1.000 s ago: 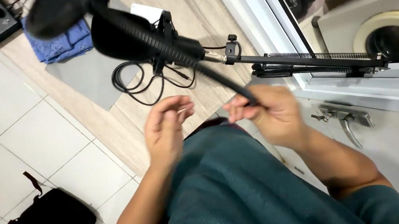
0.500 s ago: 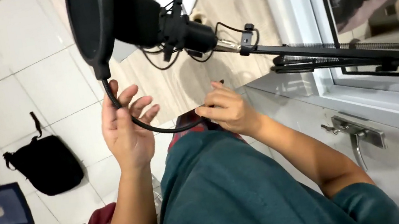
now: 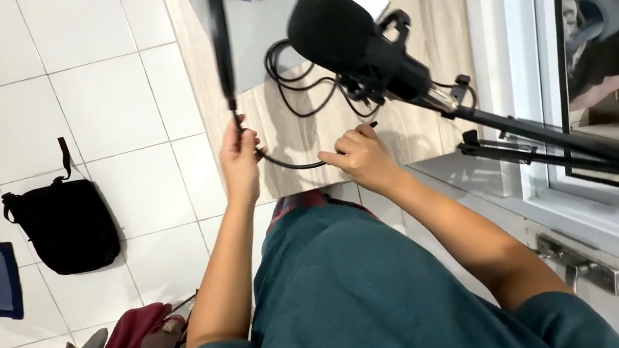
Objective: Assembling and adjusting a microphone on a boom arm.
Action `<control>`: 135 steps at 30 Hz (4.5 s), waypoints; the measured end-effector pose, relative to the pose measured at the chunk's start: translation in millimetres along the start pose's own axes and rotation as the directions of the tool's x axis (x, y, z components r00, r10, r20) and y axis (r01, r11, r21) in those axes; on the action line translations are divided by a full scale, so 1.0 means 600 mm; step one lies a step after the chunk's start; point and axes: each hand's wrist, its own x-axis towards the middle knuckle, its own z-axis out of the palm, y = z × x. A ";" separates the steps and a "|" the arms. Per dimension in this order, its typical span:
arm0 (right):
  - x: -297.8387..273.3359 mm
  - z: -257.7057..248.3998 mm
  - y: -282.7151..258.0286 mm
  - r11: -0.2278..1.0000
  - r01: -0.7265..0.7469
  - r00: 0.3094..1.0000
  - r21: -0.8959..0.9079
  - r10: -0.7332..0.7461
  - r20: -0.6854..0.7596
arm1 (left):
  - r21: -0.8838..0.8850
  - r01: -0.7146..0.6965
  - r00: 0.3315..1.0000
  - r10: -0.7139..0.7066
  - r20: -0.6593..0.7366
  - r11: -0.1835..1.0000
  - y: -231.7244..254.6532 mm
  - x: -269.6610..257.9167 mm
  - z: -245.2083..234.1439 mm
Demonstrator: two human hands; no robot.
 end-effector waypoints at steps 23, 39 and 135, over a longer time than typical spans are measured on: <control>-0.071 0.122 0.096 0.917 -0.375 0.925 0.133 0.362 0.113 | 0.840 -0.221 0.954 0.288 0.081 0.495 -0.041 0.074 0.045; 0.062 -0.481 0.049 0.890 -0.452 0.852 0.058 0.412 0.324 | 0.298 0.264 0.484 -0.393 0.782 0.918 -0.082 -0.112 0.332; 0.009 -0.320 0.323 0.372 -0.801 0.559 0.469 0.181 0.809 | -0.018 0.726 0.524 -0.537 0.661 0.687 -0.073 -0.131 0.377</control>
